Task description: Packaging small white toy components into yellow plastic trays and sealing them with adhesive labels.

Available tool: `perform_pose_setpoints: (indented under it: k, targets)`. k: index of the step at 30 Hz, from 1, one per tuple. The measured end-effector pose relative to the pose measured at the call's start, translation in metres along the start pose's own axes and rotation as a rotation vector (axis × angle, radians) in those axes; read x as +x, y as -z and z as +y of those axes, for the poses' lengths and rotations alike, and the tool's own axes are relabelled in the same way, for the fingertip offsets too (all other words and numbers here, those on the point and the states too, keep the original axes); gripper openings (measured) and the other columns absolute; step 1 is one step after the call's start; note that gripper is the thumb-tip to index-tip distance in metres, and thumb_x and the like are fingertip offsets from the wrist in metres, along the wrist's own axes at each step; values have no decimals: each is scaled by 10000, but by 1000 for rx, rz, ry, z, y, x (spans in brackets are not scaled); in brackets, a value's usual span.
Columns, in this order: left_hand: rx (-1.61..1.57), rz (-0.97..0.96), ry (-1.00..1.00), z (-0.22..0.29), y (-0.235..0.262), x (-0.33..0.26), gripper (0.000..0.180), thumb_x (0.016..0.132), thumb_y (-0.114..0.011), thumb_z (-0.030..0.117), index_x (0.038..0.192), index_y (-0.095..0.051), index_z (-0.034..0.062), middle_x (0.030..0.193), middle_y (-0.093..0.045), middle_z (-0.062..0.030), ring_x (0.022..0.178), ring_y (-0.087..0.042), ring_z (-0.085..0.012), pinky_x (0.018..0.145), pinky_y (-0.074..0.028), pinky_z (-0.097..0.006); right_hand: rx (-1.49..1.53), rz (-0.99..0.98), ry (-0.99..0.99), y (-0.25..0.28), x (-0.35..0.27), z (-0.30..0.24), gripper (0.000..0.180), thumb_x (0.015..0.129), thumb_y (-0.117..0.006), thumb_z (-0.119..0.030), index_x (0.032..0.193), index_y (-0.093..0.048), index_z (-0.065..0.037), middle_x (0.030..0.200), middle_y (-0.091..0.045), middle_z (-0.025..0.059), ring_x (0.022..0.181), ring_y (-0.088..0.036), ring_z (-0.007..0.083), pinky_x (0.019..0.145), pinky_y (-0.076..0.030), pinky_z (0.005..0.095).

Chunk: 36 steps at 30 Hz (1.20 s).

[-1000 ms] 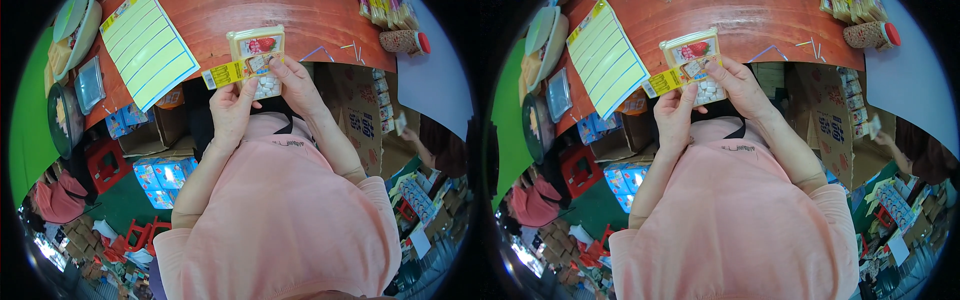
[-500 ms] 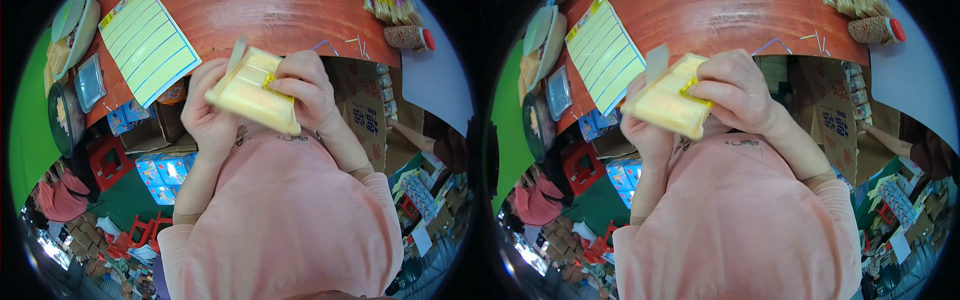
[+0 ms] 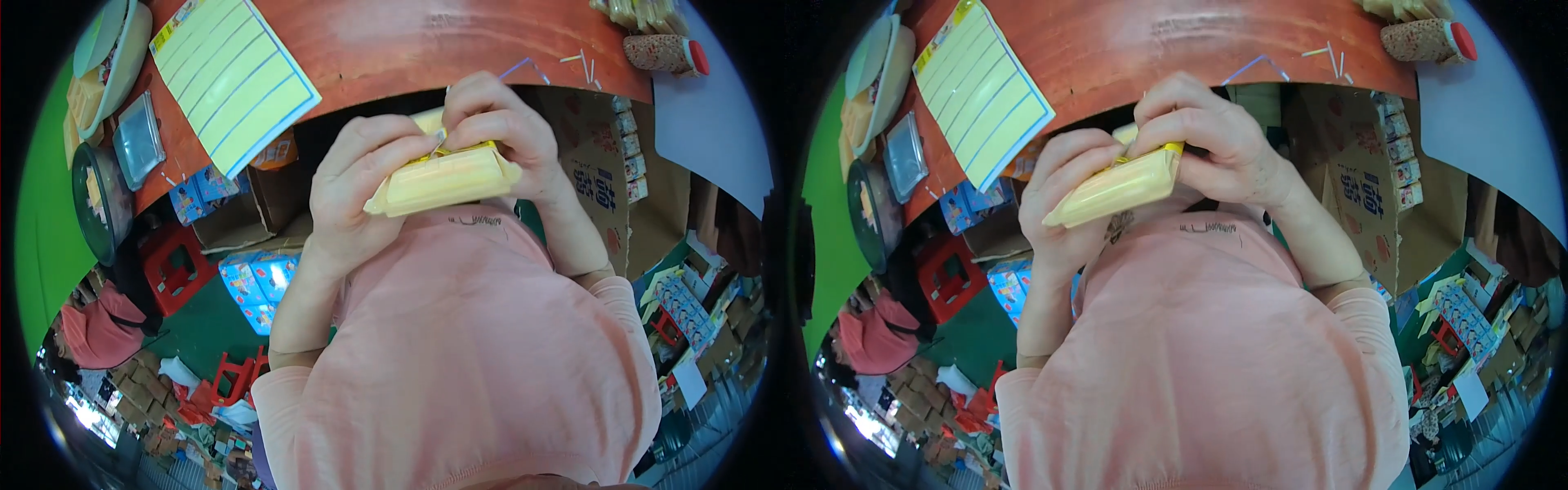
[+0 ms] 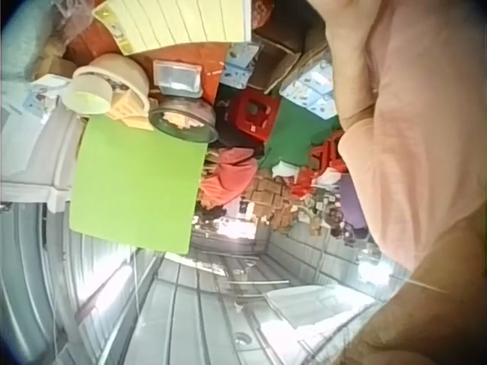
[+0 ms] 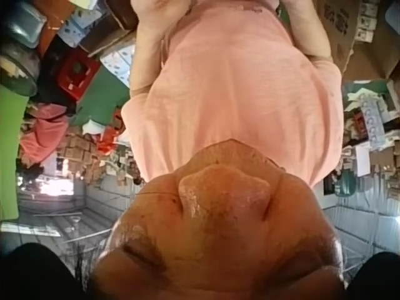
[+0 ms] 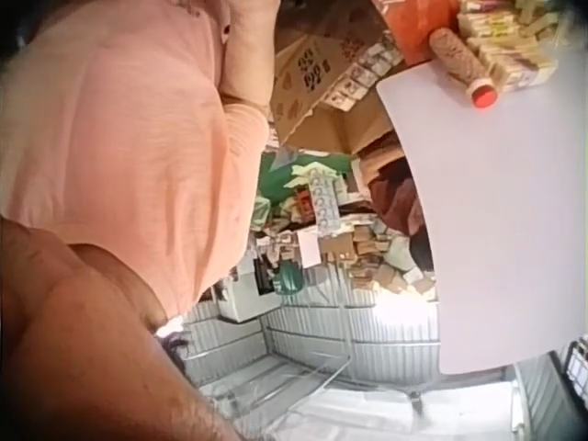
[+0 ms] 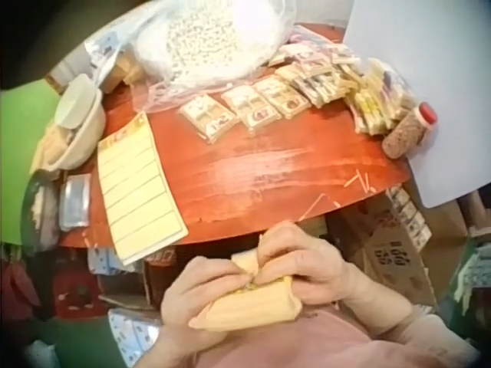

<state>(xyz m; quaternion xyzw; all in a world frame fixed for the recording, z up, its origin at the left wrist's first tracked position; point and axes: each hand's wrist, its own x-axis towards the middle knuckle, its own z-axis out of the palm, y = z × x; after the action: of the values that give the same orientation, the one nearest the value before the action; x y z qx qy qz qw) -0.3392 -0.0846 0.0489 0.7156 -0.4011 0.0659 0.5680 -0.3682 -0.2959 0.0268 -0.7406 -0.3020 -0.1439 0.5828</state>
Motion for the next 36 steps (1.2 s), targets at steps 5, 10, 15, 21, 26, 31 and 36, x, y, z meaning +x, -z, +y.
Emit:
perform_pose_setpoints:
  k: [5, 10, 15, 21, 26, 31, 36]
  targets:
    - [-238, -23, 316, -3, -9, 1, 267, 779, -736, -34, 1038, -673, -18, 934, -648, -116, 801, -645, -231, 692, -505, -296, 522, 172, -287, -16, -19, 19, 374, 830, -738, 28, 1159, -570, -32, 1035, -616, 124, 943, -602, 229, 856, -487, 370]
    - [-318, -171, 526, -13, 2, 17, 221, 842, -695, 24, 1056, -672, -24, 902, -642, -94, 775, -634, -192, 684, -492, -273, 586, 21, -593, -5, -1, 15, 540, 867, -722, 11, 1357, -495, 27, 1145, -605, 54, 1094, -562, 126, 948, -474, 302]
    - [-473, -93, 695, -30, -5, 24, 214, 932, -656, 103, 1091, -654, -40, 961, -694, -75, 831, -644, -94, 714, -519, -255, 283, -14, -575, -1, 8, 22, 623, 896, -694, -102, 1453, -429, -17, 1287, -525, 131, 1175, -539, 221, 985, -438, 326]
    - [-755, 314, 937, -56, -44, 47, 244, 952, -619, 111, 1161, -622, -15, 1000, -677, -57, 857, -652, -101, 749, -536, -272, -540, -82, -405, -6, 29, 23, 911, 750, -797, -288, 1466, -324, 17, 1378, -408, 217, 1288, -416, 397, 1015, -395, 452]
    - [-706, 31, 907, -74, -44, 46, 462, 975, -585, 149, 1392, -479, -21, 1086, -659, -54, 890, -633, -103, 787, -500, -254, -492, 100, -295, 40, 59, 52, 787, 744, -739, -160, 1444, -407, -25, 1246, -527, 211, 1157, -534, 387, 993, -443, 440]
    - [-337, 154, 745, -57, -19, 42, 390, 964, -603, 57, 1349, -545, 26, 1115, -642, -64, 922, -623, -113, 781, -499, -243, -1071, 401, -303, 181, 134, 109, 570, 826, -671, -198, 1374, -528, -125, 1112, -642, 189, 1049, -602, 369, 895, -498, 456]
    - [514, 252, 437, -76, 40, 17, 222, 872, -688, 42, 1086, -653, -3, 1119, -637, -159, 1070, -585, -323, 938, -457, -380, -1419, 183, -611, 259, 183, 151, 507, 891, -609, -369, 1358, -560, -177, 1106, -683, 181, 1044, -630, 398, 852, -517, 495]
